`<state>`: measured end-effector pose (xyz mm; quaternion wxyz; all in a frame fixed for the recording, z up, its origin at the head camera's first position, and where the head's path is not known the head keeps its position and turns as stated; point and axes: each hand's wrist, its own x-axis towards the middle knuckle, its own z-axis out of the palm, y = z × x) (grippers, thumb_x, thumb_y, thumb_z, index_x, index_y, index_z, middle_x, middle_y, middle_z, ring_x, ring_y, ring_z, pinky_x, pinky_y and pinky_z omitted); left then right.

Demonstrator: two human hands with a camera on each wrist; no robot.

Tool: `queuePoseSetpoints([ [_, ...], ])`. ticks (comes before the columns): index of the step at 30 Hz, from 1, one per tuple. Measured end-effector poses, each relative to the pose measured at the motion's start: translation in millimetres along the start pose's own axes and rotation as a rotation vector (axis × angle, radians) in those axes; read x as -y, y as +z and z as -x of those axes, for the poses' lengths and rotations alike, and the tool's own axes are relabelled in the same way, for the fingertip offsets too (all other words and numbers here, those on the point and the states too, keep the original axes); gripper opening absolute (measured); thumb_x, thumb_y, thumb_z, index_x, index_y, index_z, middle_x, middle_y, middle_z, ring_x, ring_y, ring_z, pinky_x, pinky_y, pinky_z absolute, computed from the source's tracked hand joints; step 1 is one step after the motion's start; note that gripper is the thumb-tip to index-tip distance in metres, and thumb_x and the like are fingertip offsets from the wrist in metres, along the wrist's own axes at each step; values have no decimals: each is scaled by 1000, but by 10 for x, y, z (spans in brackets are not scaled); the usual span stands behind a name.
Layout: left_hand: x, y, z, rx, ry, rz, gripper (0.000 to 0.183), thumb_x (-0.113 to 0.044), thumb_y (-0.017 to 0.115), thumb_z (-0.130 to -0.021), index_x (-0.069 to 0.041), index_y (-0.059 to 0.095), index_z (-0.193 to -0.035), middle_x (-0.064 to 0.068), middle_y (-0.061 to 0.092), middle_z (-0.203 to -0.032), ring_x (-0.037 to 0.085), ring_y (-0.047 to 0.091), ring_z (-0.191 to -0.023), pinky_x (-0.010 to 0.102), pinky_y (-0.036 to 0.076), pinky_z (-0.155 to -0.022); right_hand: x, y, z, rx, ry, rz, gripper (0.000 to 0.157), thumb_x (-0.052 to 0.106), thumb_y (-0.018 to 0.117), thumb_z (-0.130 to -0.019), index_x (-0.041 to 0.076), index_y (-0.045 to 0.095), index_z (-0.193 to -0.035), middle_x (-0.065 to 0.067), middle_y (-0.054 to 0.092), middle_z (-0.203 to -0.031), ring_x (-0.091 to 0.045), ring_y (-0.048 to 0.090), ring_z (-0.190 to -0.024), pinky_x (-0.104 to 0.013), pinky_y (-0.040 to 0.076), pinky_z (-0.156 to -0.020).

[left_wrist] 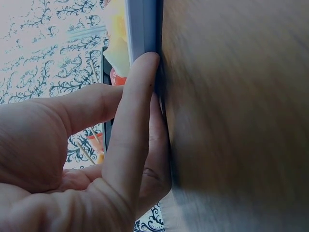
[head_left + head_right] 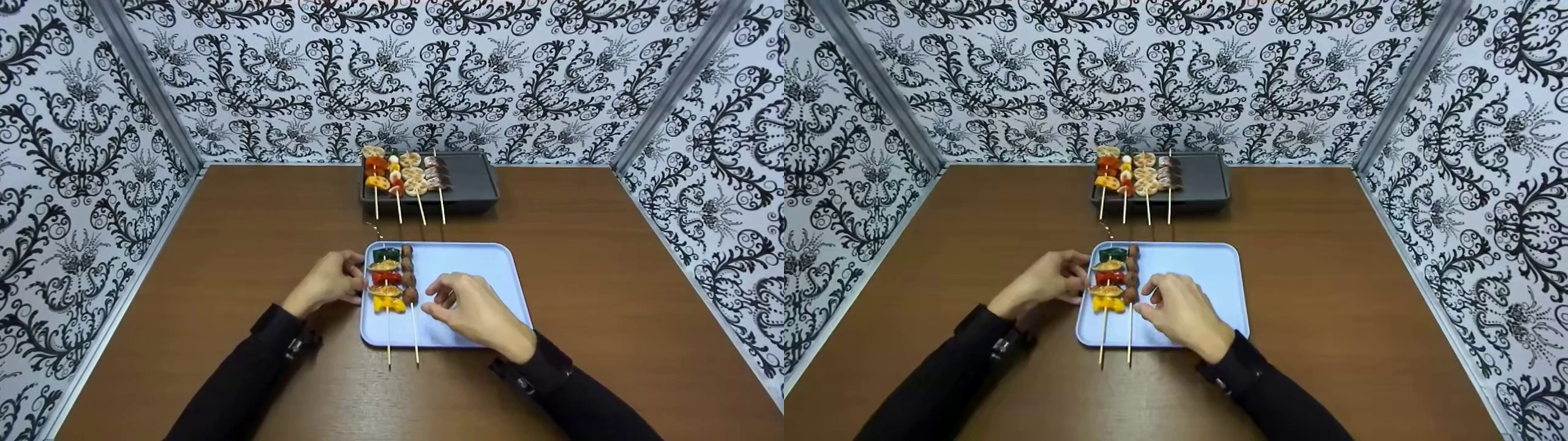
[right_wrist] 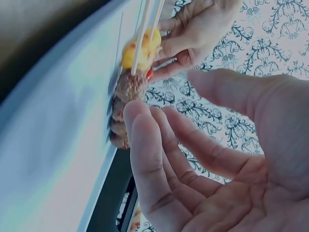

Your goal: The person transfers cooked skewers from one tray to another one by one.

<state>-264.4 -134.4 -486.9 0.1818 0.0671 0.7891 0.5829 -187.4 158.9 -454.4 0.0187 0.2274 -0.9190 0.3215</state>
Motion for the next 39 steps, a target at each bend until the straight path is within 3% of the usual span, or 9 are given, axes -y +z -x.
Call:
queuePoseSetpoints([
  [4, -6, -1, 3, 0, 4, 4, 56, 11, 71, -90, 8, 52, -143, 23, 66, -103, 32, 72, -76, 42, 70, -67, -23, -32, -17, -20, -31, 1, 23, 30, 83, -93, 11, 76, -104, -3, 72, -95, -19, 71, -82, -34, 64, -72],
  [8, 1, 6, 8, 0, 4, 5, 56, 11, 71, -90, 7, 53, -143, 23, 65, -104, 33, 72, -76, 42, 70, -67, -57, -67, -28, -43, -47, 7, 23, 31, 83, -93, 14, 77, -106, -4, 72, -99, -21, 72, -88, -40, 66, -75],
  [14, 36, 27, 2, 1, 7, 9, 55, 10, 71, -90, 7, 54, -141, 21, 64, -103, 31, 73, -75, 41, 70, -67, -95, -165, -57, -83, -45, 39, 23, 33, 81, -94, 16, 76, -108, 2, 69, -101, -23, 70, -93, -36, 65, -75],
  [28, 23, 8, -14, -3, 7, -16, 56, 9, 70, -90, 6, 53, -143, 21, 64, -104, 31, 72, -74, 41, 70, -67, -259, -426, -356, -157, -36, 54, 34, 34, 83, -92, 11, 75, -117, -4, 67, -109, -26, 69, -99, -36, 66, -79],
  [39, 27, -4, 0, -2, 2, 2, 56, 11, 69, -89, 5, 53, -143, 21, 64, -104, 31, 72, -75, 41, 70, -68, -418, -561, -572, -197, -33, 64, 39, 30, 83, -92, 9, 72, -123, -7, 65, -114, -20, 64, -99, -36, 62, -85],
])
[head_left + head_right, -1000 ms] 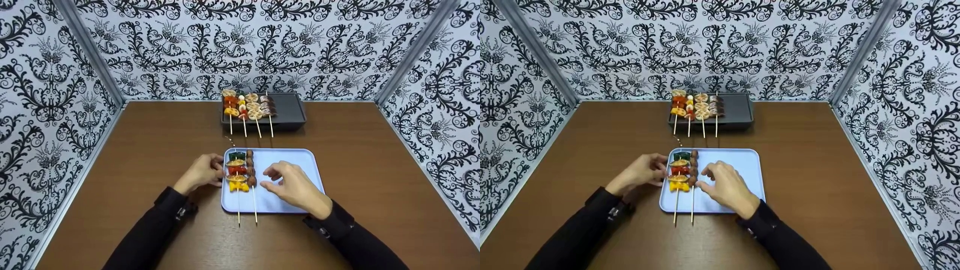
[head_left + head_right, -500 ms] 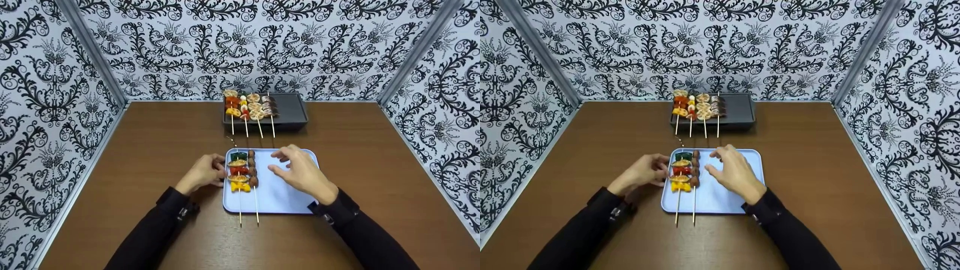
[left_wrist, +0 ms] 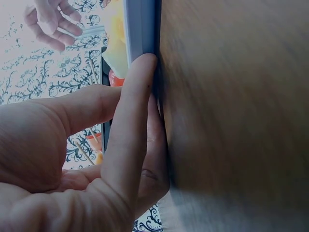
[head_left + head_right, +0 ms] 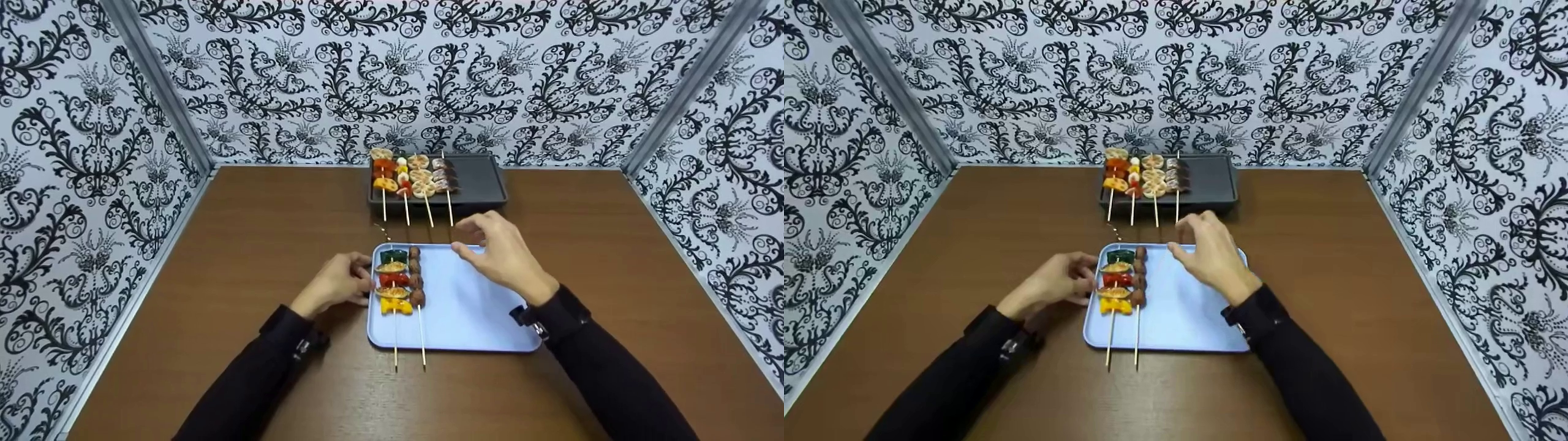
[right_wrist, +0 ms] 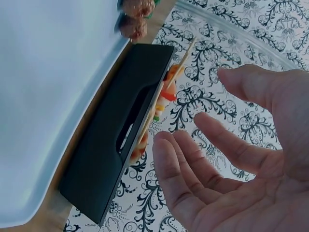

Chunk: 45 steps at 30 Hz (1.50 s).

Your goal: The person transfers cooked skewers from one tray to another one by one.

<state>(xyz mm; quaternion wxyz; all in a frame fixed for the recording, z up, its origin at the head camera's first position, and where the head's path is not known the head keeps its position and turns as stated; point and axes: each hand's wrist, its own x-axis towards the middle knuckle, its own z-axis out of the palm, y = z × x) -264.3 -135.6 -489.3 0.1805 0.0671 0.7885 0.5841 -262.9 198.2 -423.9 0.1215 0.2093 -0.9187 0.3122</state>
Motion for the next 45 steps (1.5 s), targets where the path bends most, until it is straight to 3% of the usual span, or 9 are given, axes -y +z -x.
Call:
queuePoseSetpoints([
  [10, 35, 4, -21, 9, 29, 21, 53, 11, 68, -90, 8, 53, -140, 22, 64, -103, 31, 72, -77, 42, 70, -66, -77, -48, -243, -25, 54, -54, 45, 24, 81, -94, 1, 66, -128, -18, 63, -119, -31, 68, -100, -46, 64, -89],
  [23, 18, -6, -32, 1, 13, 7, 54, 12, 68, -90, 6, 54, -141, 22, 65, -104, 30, 71, -74, 41, 70, -67, -161, -46, -542, -29, 155, -78, 48, 24, 80, -94, 0, 63, -132, -19, 61, -124, -36, 69, -107, -43, 65, -91],
  [38, 28, -7, -17, 9, 13, 37, 54, 11, 69, -91, 8, 52, -142, 23, 64, -103, 32, 72, -76, 43, 70, -68, -268, 133, -765, 18, 202, 65, 60, 33, 80, -92, 3, 59, -140, -23, 51, -132, -30, 57, -101, -45, 53, -89],
  [45, 16, 4, -14, 5, 5, 22, 55, 11, 69, -91, 7, 52, -142, 23, 65, -104, 33, 72, -78, 42, 70, -67, -301, 193, -874, 21, 224, 116, 61, 30, 83, -88, -2, 62, -135, -22, 52, -130, -35, 52, -115, -50, 50, -105],
])
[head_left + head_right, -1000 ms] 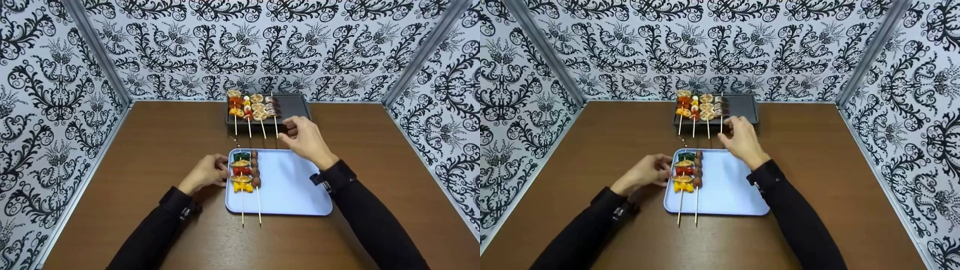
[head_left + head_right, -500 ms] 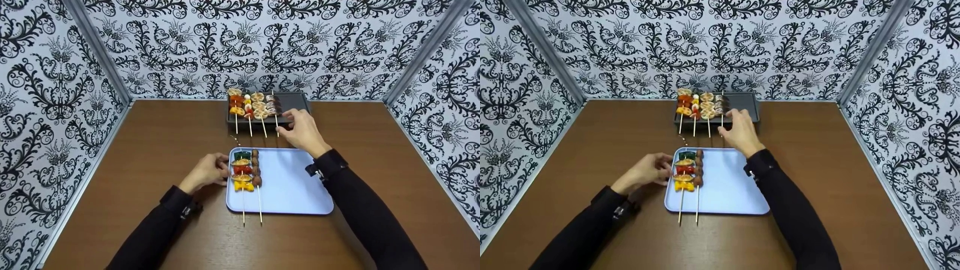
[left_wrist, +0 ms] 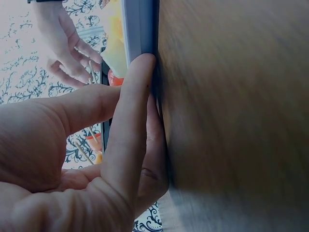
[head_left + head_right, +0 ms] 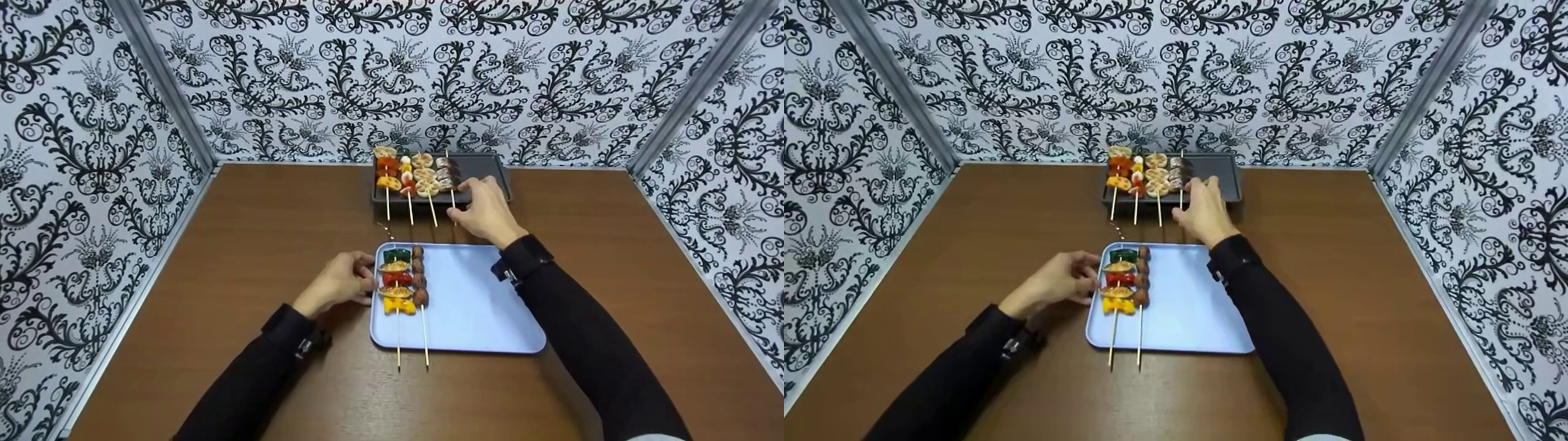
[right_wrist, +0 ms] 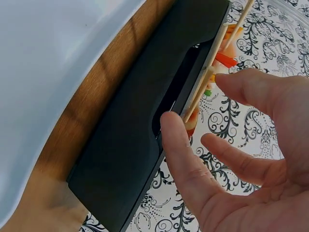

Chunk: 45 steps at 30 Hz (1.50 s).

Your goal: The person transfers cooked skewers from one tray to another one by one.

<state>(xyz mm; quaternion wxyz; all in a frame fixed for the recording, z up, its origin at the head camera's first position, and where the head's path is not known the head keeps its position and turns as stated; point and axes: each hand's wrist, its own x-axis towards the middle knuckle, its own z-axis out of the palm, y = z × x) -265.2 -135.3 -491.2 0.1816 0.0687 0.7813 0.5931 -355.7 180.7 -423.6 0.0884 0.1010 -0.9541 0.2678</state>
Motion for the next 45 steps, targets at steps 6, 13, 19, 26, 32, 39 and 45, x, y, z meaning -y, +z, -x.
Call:
queuePoseSetpoints([
  [6, -2, 2, 3, -5, 0, -1, 55, 11, 70, -90, 7, 53, -142, 22, 64, -104, 32, 72, -76, 42, 70, -67, 37, 60, -70, 20, 25, 19, 60, 23, 83, -87, -6, 61, -135, -25, 49, -132, -38, 52, -119, -50, 51, -110],
  [13, 1, -3, 3, -4, 2, 0, 56, 11, 70, -91, 7, 52, -143, 23, 65, -105, 31, 72, -75, 41, 70, -68, 92, 87, -114, 3, 8, 60, 50, 11, 79, -86, -9, 64, -129, -28, 56, -127, -44, 52, -124, -51, 49, -112],
  [19, 8, 1, 1, -1, 6, -7, 55, 10, 71, -91, 7, 53, -143, 23, 65, -104, 31, 72, -73, 41, 70, -67, 128, 36, -136, -33, 31, 27, 38, 7, 77, -87, -11, 68, -119, -23, 70, -109, -38, 69, -108, -44, 59, -101],
  [26, 11, -2, 1, -14, 13, -14, 52, 9, 71, -91, 6, 56, -140, 21, 65, -102, 30, 72, -73, 41, 70, -67, 181, -63, -168, -10, 129, -81, 22, 7, 79, -87, -7, 75, -104, -6, 75, -70, -16, 73, -59, -26, 64, -63],
  [32, 11, -2, 5, -14, -3, -18, 53, 9, 71, -91, 5, 55, -141, 21, 65, -104, 31, 72, -75, 41, 70, -68, 168, -114, -169, 36, 155, -82, 12, 7, 79, -85, -1, 76, -93, -6, 76, -73, -14, 73, -57, -26, 64, -65],
  [39, -8, 1, 9, -18, -1, -16, 53, 10, 70, -90, 5, 54, -141, 21, 65, -104, 31, 72, -77, 40, 70, -68, 144, -156, -191, 71, 233, -118, 15, 8, 85, -79, 3, 78, -90, -14, 76, -90, -14, 73, -60, -24, 65, -64],
  [45, -24, 8, 24, -19, -2, -15, 52, 11, 69, -91, 6, 54, -141, 22, 65, -103, 30, 72, -75, 41, 70, -67, 154, -167, -215, 115, 314, -205, 13, 3, 85, -77, 1, 79, -87, -15, 75, -86, -14, 74, -58, -23, 65, -56],
])
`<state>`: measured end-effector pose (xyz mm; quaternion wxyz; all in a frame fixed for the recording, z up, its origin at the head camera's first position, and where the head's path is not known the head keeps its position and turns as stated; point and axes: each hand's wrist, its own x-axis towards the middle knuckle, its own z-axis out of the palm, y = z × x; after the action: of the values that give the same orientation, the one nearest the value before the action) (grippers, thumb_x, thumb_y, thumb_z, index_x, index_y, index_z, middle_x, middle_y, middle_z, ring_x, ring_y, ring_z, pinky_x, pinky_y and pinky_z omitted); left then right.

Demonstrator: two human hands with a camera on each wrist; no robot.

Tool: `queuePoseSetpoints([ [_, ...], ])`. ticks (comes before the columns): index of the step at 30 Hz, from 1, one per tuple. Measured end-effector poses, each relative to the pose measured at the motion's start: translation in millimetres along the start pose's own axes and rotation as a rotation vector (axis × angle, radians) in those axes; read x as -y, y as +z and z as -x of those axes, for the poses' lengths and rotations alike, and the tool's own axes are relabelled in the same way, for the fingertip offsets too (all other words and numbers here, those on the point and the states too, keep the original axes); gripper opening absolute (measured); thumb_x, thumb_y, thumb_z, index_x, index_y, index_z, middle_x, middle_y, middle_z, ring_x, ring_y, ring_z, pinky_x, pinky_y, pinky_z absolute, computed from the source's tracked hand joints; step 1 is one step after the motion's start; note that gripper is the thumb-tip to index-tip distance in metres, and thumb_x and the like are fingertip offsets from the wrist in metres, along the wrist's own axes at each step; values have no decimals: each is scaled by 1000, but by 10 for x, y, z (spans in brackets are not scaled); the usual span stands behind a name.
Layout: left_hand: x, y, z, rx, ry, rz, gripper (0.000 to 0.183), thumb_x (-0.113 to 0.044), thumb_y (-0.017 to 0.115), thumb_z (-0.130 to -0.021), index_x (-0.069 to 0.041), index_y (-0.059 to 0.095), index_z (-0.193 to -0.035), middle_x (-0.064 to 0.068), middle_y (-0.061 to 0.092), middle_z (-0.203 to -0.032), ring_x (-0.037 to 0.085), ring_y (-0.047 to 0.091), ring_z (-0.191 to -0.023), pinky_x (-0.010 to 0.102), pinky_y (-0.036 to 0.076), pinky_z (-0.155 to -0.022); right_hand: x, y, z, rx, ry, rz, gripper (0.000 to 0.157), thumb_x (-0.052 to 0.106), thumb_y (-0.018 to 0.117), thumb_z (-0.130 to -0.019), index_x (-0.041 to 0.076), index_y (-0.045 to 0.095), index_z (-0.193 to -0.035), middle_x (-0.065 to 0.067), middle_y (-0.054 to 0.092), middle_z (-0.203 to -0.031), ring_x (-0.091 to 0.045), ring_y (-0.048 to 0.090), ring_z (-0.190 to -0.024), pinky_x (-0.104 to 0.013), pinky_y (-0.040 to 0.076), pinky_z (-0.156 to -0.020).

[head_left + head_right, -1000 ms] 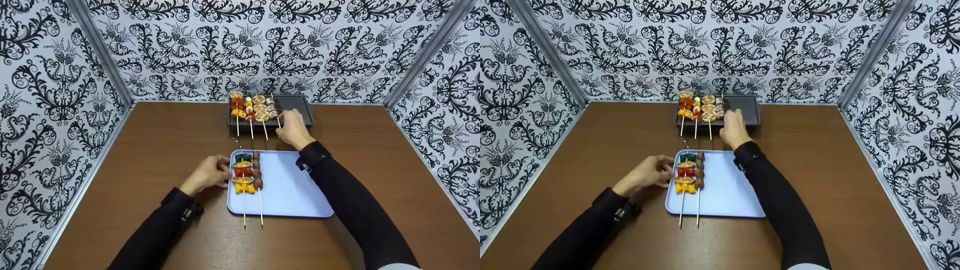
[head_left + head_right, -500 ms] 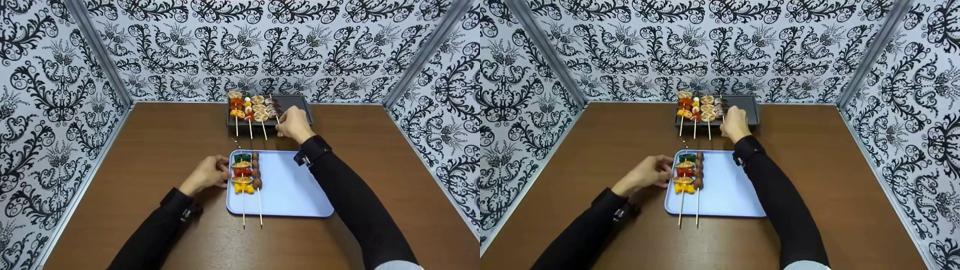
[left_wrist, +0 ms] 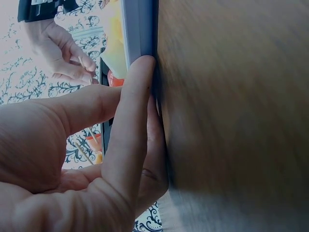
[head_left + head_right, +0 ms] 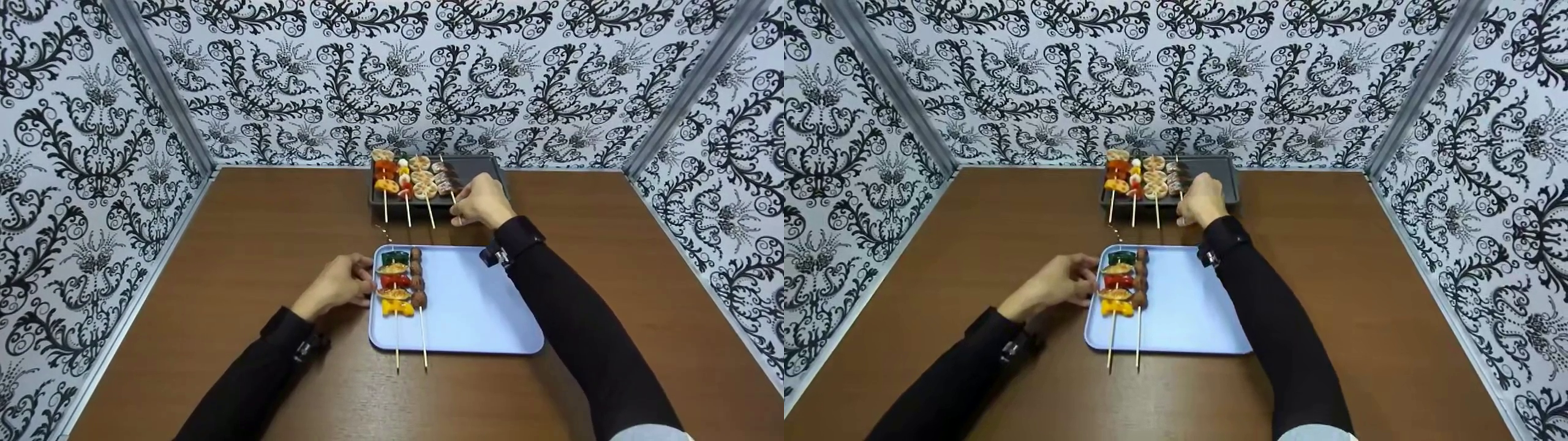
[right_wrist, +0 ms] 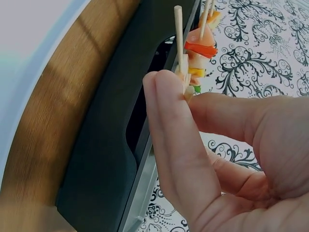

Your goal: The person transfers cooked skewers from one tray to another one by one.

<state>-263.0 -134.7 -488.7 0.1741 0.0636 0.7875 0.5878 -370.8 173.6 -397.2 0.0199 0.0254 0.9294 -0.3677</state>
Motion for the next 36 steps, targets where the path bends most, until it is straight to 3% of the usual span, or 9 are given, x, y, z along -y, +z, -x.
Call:
queuePoseSetpoints([
  [3, 8, -2, -1, 7, 13, 3, 51, 10, 69, -91, 7, 54, -141, 23, 65, -103, 31, 72, -74, 41, 70, -67, 5, 2, 14, 6, 4, 2, 8, 2, 84, -78, 1, 80, -85, -14, 76, -84, -15, 74, -58, -30, 68, -72],
  [7, 21, -3, -4, 15, 33, 3, 52, 10, 69, -91, 9, 53, -141, 23, 66, -103, 31, 72, -73, 41, 70, -67, 8, 7, 40, 18, 0, -10, 4, 2, 82, -81, 1, 81, -85, -16, 77, -86, -17, 76, -61, -35, 64, -94],
  [14, 20, -1, 4, 10, 23, 0, 54, 11, 69, -91, 9, 53, -141, 23, 66, -104, 32, 72, -75, 41, 70, -67, -14, 18, 69, 81, 67, -265, 13, -8, 79, -85, -12, 75, -97, -22, 67, -112, -29, 78, -75, -31, 68, -68],
  [22, 34, -2, -22, 12, 20, -10, 54, 11, 70, -90, 8, 53, -141, 23, 66, -104, 32, 72, -76, 40, 70, -67, -78, 4, 117, 68, 92, -346, 22, -10, 80, -83, -14, 73, -103, -26, 58, -118, -31, 78, -77, -34, 69, -71],
  [29, 34, -1, -24, 5, 14, -21, 52, 11, 70, -91, 6, 54, -140, 22, 66, -104, 32, 72, -76, 40, 70, -67, -155, -10, 174, 59, 91, -396, 25, -7, 82, -83, -12, 73, -105, -26, 59, -116, -31, 78, -76, -35, 68, -72],
  [36, 30, 2, -15, 17, 21, -9, 52, 11, 69, -91, 8, 53, -141, 22, 66, -102, 31, 72, -72, 41, 70, -67, -183, -33, 272, 78, 110, -528, 28, -8, 78, -87, -12, 67, -112, -25, 59, -118, -32, 79, -82, -35, 68, -78],
])
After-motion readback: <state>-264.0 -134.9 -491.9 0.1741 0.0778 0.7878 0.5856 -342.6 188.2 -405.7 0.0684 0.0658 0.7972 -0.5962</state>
